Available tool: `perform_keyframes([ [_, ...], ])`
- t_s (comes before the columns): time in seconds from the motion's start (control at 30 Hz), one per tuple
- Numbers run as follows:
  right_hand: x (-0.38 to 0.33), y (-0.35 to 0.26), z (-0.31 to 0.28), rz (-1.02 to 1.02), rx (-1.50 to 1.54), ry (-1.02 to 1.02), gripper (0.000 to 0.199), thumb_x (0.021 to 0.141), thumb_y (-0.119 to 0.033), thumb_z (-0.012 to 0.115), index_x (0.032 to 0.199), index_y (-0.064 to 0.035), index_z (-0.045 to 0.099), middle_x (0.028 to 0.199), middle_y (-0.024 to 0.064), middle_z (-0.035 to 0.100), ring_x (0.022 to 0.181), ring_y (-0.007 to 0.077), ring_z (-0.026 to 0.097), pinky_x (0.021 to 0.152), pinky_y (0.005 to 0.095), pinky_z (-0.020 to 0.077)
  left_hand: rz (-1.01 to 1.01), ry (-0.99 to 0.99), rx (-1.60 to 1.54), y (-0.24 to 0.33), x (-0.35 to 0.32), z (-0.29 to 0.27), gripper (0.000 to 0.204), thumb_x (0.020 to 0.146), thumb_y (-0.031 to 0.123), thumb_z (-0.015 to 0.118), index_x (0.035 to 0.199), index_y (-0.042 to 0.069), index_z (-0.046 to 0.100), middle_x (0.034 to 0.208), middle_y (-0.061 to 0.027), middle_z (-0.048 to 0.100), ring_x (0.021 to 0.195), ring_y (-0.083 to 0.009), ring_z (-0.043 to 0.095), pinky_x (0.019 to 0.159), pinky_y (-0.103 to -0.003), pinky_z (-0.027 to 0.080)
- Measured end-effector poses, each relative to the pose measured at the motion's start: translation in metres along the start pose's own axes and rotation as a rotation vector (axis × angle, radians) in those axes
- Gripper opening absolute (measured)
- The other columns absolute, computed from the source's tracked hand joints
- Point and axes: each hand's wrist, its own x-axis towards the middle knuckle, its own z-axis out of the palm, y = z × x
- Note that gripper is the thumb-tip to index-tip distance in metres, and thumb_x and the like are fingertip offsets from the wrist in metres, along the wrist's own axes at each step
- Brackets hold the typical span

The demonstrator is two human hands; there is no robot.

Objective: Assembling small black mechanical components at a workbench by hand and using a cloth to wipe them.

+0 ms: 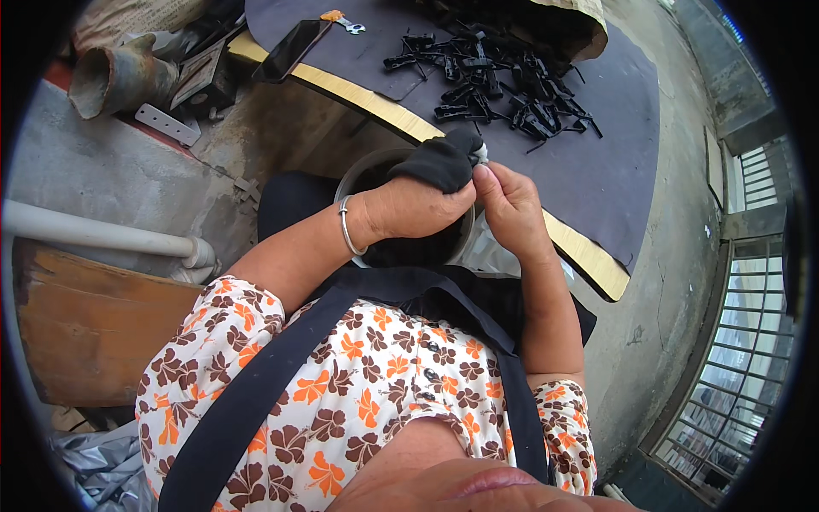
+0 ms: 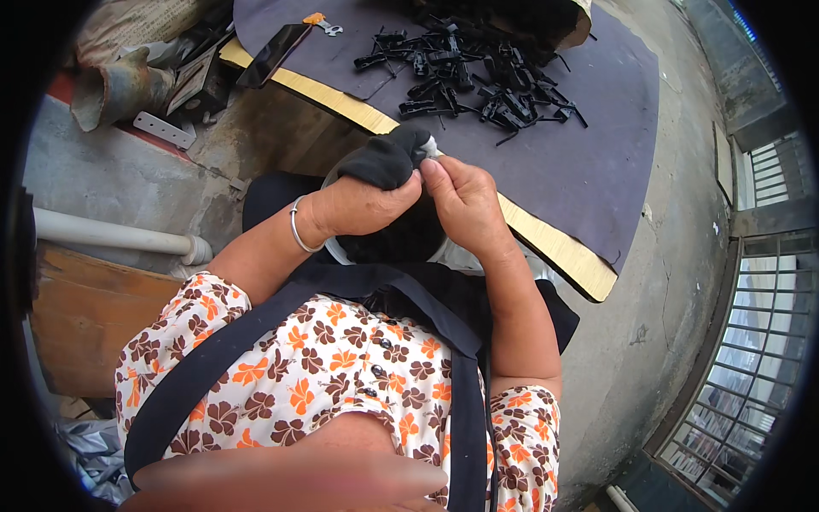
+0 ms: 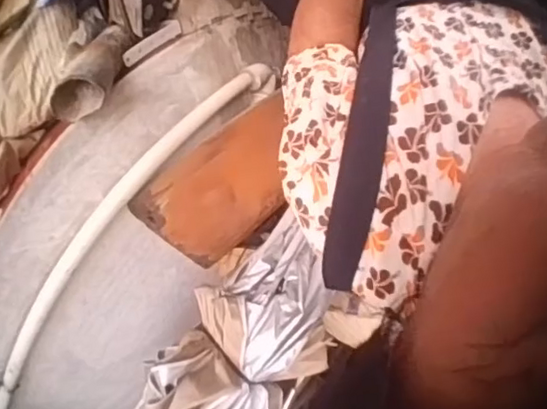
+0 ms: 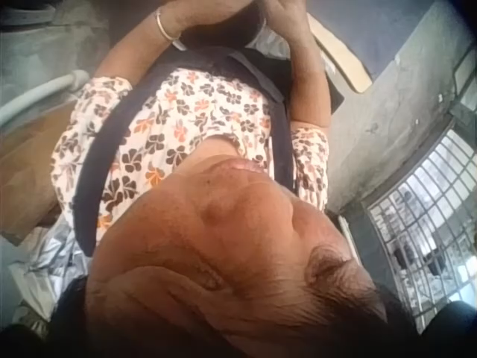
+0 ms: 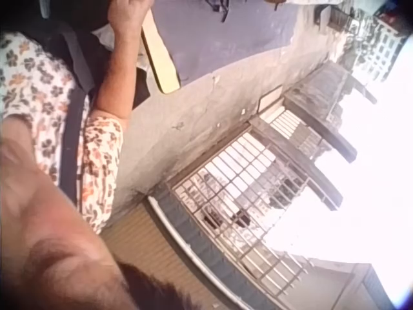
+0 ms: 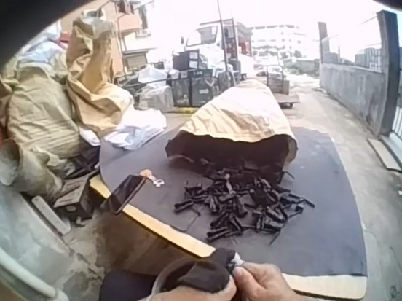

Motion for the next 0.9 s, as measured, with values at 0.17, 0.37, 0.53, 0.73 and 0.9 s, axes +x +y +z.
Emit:
perform_keyframes([
  [0.17,0.001,-0.005,0.011,0.033,-0.087,-0.045,0.032,0.095,-0.024,0.049,0.079,0.0031,0.056,0.065,-0.0015,0.05,0.064,0.0069,0.041,0.059,0.0249,0.0398,0.02,-0.031,0.112,-0.01,-0.011,-0.008,0.02,0.081,0.017,0.052,0.081,-0.002,0.055,0.079,-0.0199,0.058,0.075,-0.0352,0.056,0.068,-0.041,0.045],
  [0.37,0.002,-0.016,-0.008,-0.03,-0.193,0.155,0.033,0.092,-0.023,0.053,0.071,0.0011,0.049,0.058,-0.0011,0.038,0.058,0.0075,0.034,0.05,0.0258,0.0324,0.05,0.153,0.53,-0.033,0.006,-0.03,0.027,0.08,0.026,0.057,0.08,0.0,0.061,0.079,-0.0164,0.06,0.078,-0.0313,0.057,0.071,-0.039,0.046],
  [0.53,0.005,-0.01,-0.008,-0.086,-0.193,0.24,0.028,0.09,-0.019,0.058,0.07,0.0,0.048,0.057,-0.0008,0.039,0.056,0.0065,0.033,0.049,0.0247,0.0312,-0.053,-0.039,0.786,-0.057,0.035,-0.009,0.025,0.079,0.025,0.057,0.072,0.001,0.059,0.078,-0.0155,0.059,0.076,-0.0299,0.058,0.07,-0.04,0.047],
  [0.73,0.005,-0.006,-0.005,-0.379,-0.444,0.31,0.012,0.08,-0.011,0.066,0.082,-0.0016,0.058,0.065,0.0078,0.055,0.05,0.0161,0.047,0.05,0.0275,0.0403,0.008,0.189,0.332,-0.052,0.029,-0.005,0.021,0.08,0.019,0.054,0.071,-0.001,0.056,0.077,-0.017,0.058,0.071,-0.0331,0.057,0.067,-0.041,0.045],
  [0.9,0.008,-0.002,-0.008,-0.367,-0.661,0.486,0.023,0.076,-0.016,0.069,0.093,-0.0045,0.059,0.071,0.0103,0.059,0.053,0.0225,0.053,0.052,0.0316,0.0445,-0.234,0.18,-0.057,-0.036,0.038,-0.01,0.023,0.086,0.019,0.05,0.073,0.0,0.054,0.071,-0.0166,0.056,0.067,-0.0334,0.054,0.062,-0.04,0.043],
])
